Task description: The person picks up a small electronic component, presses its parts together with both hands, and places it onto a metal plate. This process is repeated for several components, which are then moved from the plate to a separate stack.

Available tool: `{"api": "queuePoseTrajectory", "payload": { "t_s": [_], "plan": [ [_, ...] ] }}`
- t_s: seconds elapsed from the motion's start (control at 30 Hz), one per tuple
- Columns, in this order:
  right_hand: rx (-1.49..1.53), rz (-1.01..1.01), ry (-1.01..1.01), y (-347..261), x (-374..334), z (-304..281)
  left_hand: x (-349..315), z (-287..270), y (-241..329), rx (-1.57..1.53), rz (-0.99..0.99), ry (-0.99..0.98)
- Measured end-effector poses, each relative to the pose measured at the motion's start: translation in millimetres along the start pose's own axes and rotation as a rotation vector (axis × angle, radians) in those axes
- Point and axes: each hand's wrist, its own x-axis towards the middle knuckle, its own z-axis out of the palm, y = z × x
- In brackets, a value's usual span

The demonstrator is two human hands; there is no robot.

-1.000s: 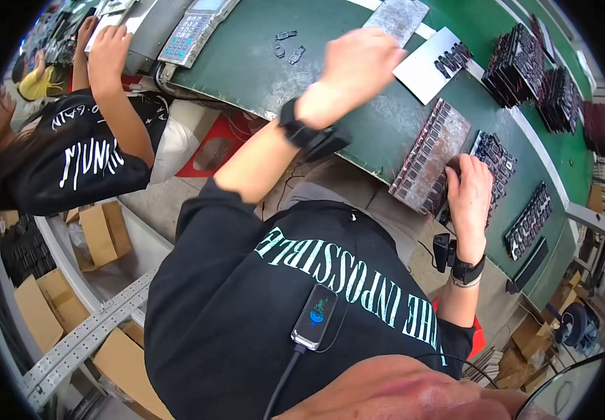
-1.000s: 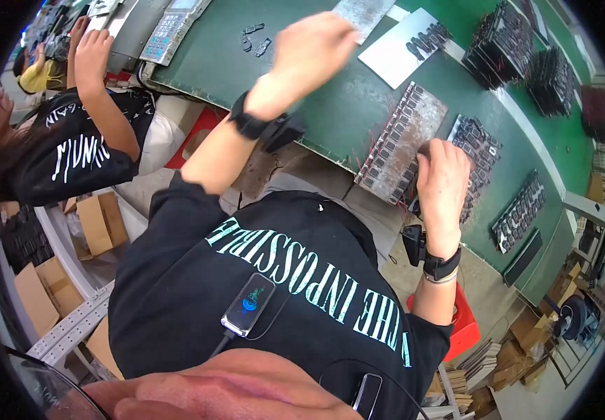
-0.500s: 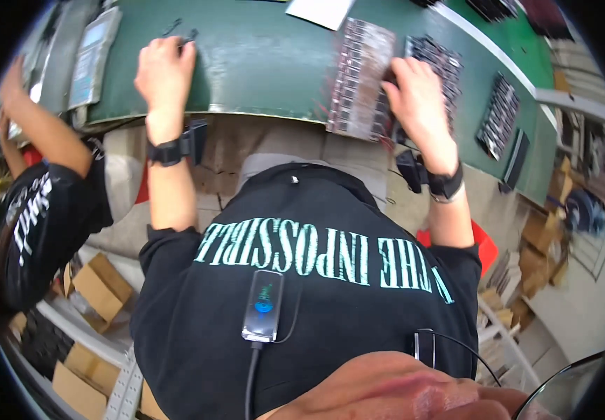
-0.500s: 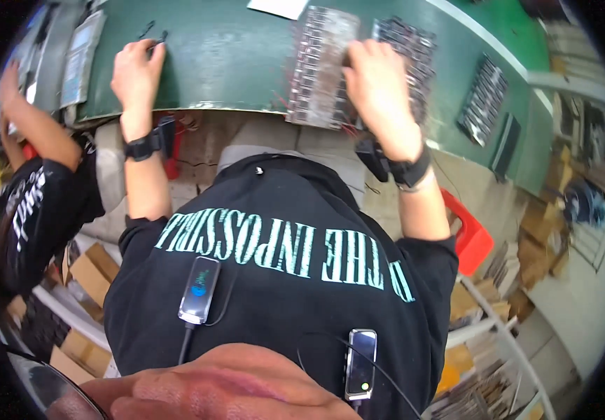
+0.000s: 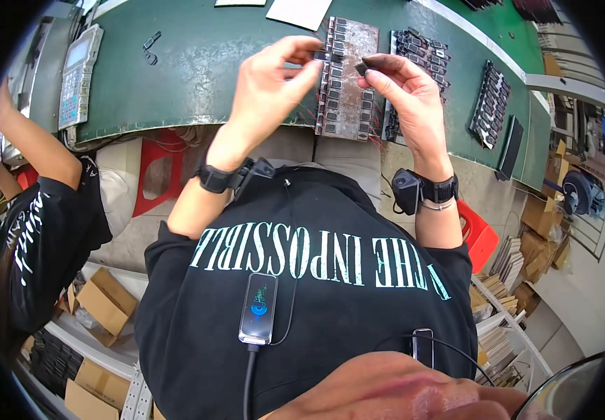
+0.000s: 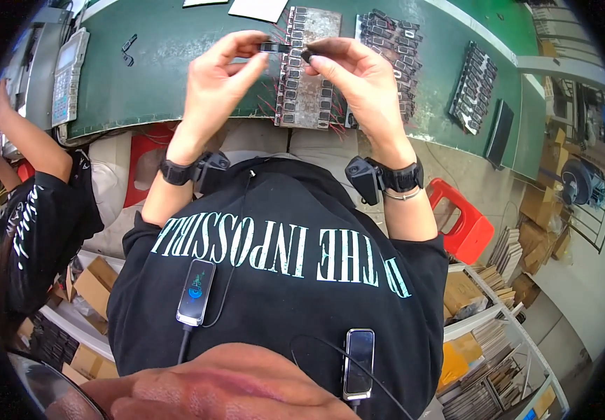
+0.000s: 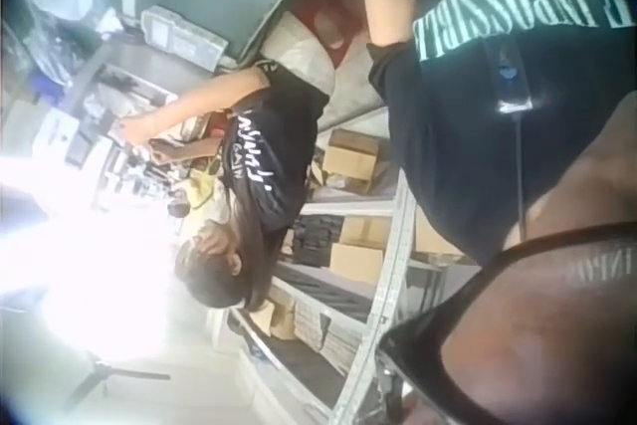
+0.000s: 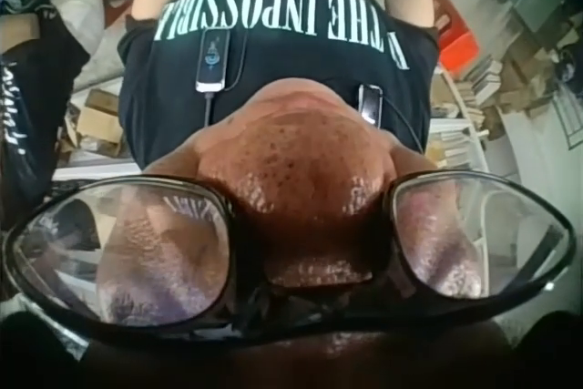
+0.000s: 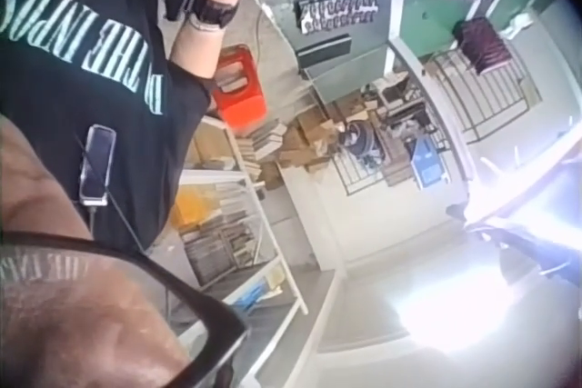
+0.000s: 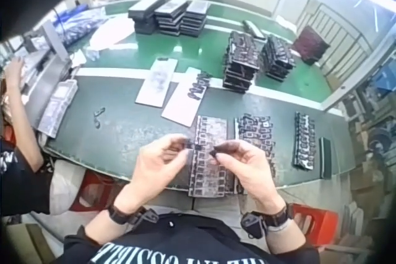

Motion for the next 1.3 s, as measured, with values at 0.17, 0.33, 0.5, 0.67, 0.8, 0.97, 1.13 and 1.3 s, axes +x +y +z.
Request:
{"api": "queuePoseTrajectory", "payload": {
  "t_s": [0.17,0.33,0.5,0.67,0.8,0.97,1.13,1.3],
  "plan": [
    [-0.256,-0.073,0.033,4,0,8,0,14,3,-0.066,-0.011,-0.080],
    [-0.319,-0.085,0.077,4,2,13,-2,16,1,-0.122,-0.110,-0.154],
    [-0.367,-0.104,0.033,10,6,11,-4,17,-2,-0.171,-0.159,-0.150],
    [-0.372,-0.103,0.038,9,4,13,-4,17,-3,-0.197,-0.182,-0.178],
    [-0.482,-0.153,0.037,7,6,12,-4,15,-2,-0.228,-0.183,-0.192],
    [0.007,0.100,-0.134,14,14,-2,-3,11,2,-0.258,-0.214,-0.234],
    [-0.035,0.108,-0.177,6,17,-4,-3,11,2,-0.276,-0.191,-0.218],
    [-0.140,0.082,-0.179,10,18,-1,-2,12,1,-0.298,-0.197,-0.218]
  ]
}}
